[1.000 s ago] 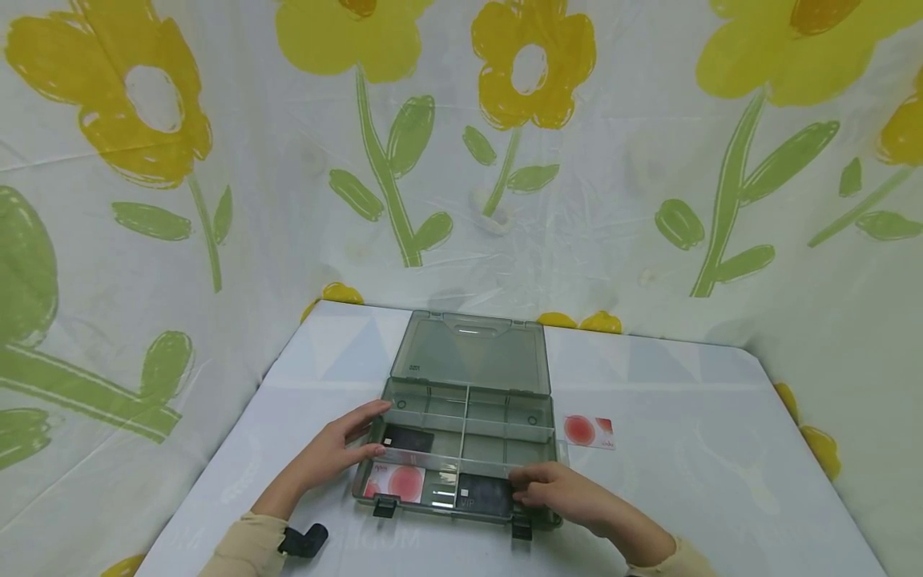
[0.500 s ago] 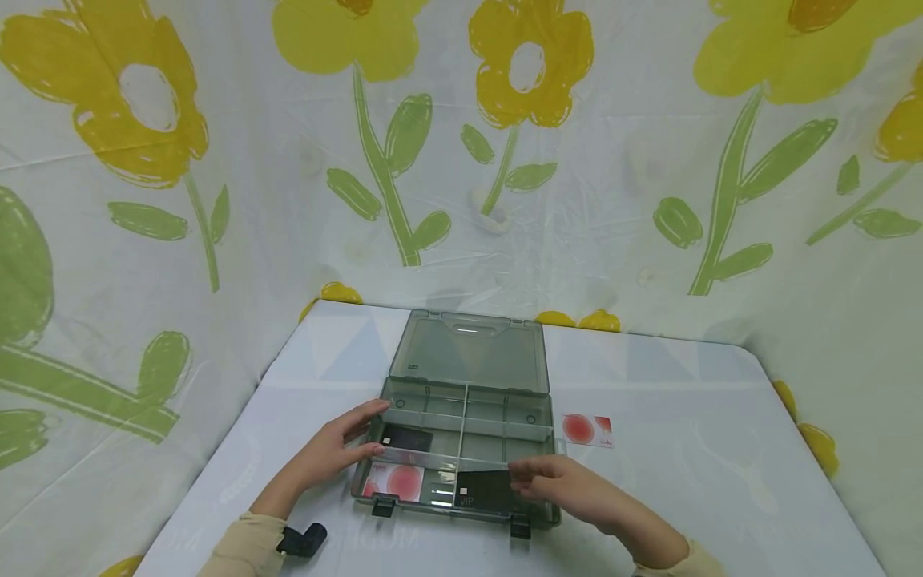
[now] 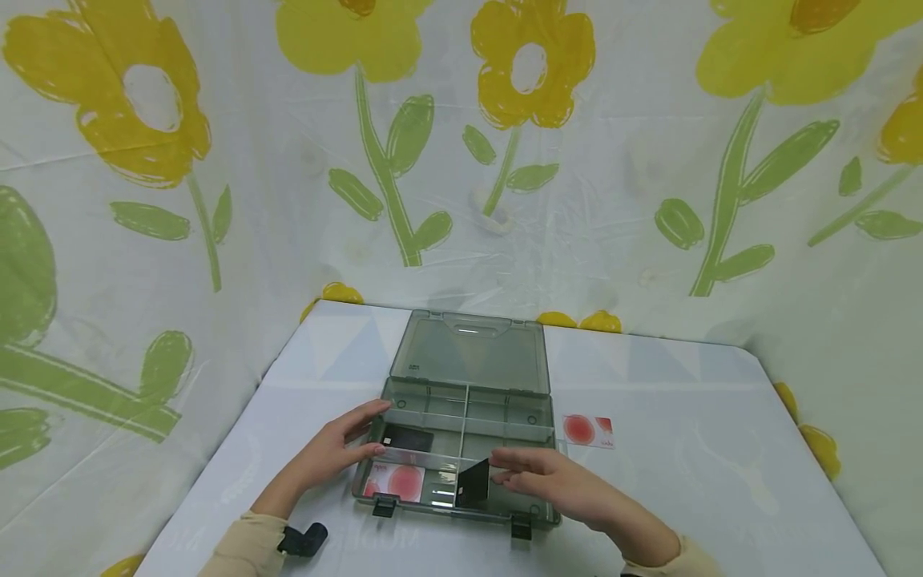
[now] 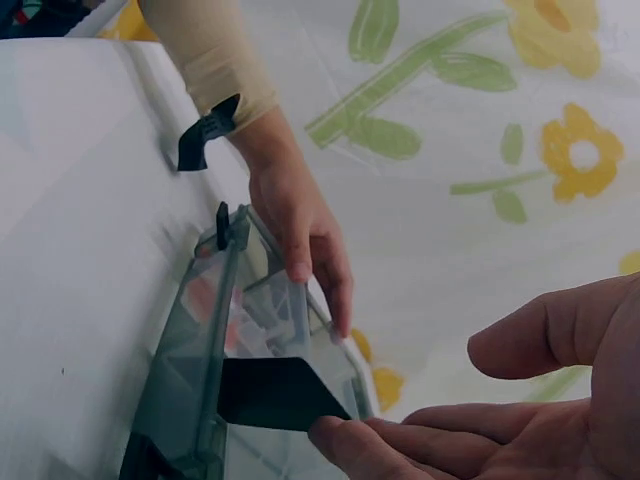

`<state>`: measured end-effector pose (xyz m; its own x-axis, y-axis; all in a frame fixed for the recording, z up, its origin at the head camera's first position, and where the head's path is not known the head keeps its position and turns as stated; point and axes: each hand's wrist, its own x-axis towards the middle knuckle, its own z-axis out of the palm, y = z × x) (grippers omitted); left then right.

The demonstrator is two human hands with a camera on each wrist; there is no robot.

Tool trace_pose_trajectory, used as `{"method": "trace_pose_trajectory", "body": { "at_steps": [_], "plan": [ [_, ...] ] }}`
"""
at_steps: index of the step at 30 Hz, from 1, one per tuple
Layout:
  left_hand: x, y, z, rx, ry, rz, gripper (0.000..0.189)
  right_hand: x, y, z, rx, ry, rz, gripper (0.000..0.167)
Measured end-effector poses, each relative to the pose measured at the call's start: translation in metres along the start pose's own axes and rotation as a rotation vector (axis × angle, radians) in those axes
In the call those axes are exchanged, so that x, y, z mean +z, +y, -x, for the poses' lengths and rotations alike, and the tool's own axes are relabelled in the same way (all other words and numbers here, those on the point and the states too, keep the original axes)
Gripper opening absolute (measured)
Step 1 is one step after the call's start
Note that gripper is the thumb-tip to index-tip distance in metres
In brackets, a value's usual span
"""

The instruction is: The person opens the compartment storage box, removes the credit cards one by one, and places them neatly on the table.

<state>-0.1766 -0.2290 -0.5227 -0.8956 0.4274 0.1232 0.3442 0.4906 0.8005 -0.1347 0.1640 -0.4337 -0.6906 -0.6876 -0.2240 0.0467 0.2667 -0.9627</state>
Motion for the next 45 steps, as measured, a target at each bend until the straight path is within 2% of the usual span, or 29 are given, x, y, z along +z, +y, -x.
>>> {"method": "trace_pose_trajectory", "body": {
  "at_steps": [9,13,19,29,40,45],
  "plan": [
    [0.001,-0.001,-0.001,-0.002,-0.004,0.010,0.070,0.009,0.001,-0.007,-0.024,0.061,0.022,0.049],
    [0.001,-0.002,-0.001,-0.008,-0.007,0.034,0.070,0.010,0.005,-0.011,-0.022,0.082,-0.003,0.048],
    [0.001,-0.003,-0.001,-0.013,-0.004,0.029,0.070,0.012,0.013,-0.017,-0.025,0.091,-0.052,0.045],
    [0.000,-0.003,-0.001,-0.003,-0.001,0.021,0.069,0.019,0.022,-0.023,-0.021,0.121,-0.047,0.042],
    [0.000,-0.004,-0.001,-0.006,-0.005,0.022,0.070,0.031,0.032,-0.032,0.018,0.192,-0.061,0.042],
    [0.001,-0.005,-0.001,-0.007,-0.006,0.023,0.070,0.032,0.032,-0.034,0.032,0.198,-0.047,0.041]
  ]
}}
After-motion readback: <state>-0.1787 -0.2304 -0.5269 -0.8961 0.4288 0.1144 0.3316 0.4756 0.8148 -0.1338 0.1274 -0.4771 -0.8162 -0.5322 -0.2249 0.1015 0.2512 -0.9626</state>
